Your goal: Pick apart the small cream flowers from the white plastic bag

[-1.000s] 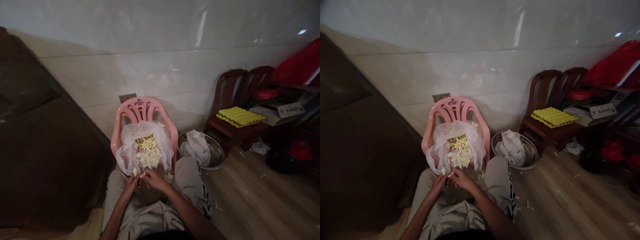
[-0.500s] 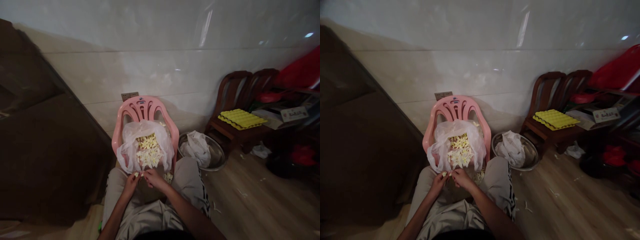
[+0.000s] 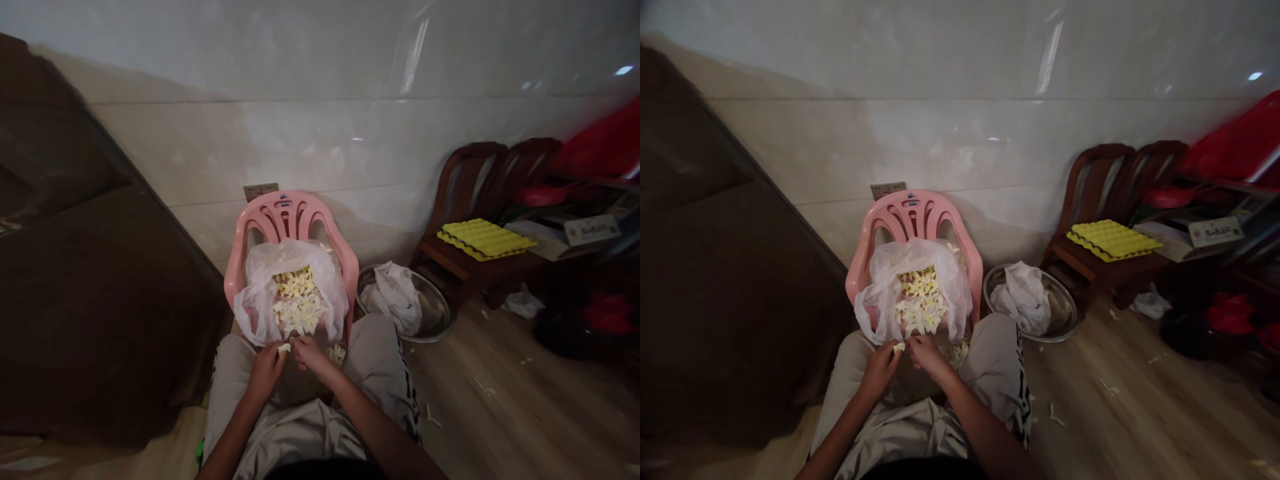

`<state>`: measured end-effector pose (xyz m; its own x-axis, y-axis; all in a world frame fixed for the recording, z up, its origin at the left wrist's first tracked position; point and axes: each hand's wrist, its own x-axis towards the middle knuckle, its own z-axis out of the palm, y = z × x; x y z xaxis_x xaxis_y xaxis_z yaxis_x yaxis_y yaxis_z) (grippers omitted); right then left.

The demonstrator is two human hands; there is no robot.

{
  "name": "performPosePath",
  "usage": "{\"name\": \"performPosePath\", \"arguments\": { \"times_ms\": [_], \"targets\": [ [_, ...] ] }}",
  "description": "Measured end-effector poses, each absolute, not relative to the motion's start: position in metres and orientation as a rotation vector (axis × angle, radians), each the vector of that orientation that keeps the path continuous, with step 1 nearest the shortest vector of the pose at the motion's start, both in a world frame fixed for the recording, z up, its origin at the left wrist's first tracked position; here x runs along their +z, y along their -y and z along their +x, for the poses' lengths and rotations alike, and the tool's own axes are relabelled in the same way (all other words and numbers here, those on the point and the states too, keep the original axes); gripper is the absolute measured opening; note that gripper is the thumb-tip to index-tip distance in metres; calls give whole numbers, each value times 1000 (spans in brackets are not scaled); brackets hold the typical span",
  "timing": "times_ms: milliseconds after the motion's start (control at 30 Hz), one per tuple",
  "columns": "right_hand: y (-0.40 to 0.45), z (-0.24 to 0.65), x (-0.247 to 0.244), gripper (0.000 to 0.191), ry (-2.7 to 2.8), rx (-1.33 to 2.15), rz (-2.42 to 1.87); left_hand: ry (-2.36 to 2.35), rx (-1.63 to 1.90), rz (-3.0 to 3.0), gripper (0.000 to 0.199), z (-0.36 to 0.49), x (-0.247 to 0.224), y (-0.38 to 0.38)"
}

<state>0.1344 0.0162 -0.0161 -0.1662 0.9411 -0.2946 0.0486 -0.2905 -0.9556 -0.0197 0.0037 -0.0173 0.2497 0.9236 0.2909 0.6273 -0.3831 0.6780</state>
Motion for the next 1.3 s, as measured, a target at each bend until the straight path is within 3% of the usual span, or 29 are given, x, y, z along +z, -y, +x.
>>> {"name": "performPosePath", "arguments": {
  "times_ms": [133, 233, 400, 700, 867, 1067, 1300],
  "targets": [
    [-20, 136, -18, 34, 1316, 1391, -1395, -1501, 933, 1579, 59, -19, -28, -10],
    [-20, 140, -17, 33, 1395, 1231, -1396, -1462, 910, 1387, 68, -21, -32, -15],
    [-21, 146, -22, 28, 1625, 934, -1395, -1307, 841, 1326, 62, -19, -34, -18],
    [-22, 152, -21, 25, 1635, 892, -1390, -1326, 902, 1520, 47, -21, -37, -13],
    [-19, 150, -19, 25, 1663, 942, -1340, -1234, 866, 1396, 50, -20, -39, -12],
    [-14, 143, -18, 24, 1697, 1008, -1298, -1272, 1067, 1077, 63, -22, -36, -19],
    [-2, 132, -16, 13, 1810, 959, -1210, -1181, 1172, 808, 58, -23, -28, -19]
  ]
}}
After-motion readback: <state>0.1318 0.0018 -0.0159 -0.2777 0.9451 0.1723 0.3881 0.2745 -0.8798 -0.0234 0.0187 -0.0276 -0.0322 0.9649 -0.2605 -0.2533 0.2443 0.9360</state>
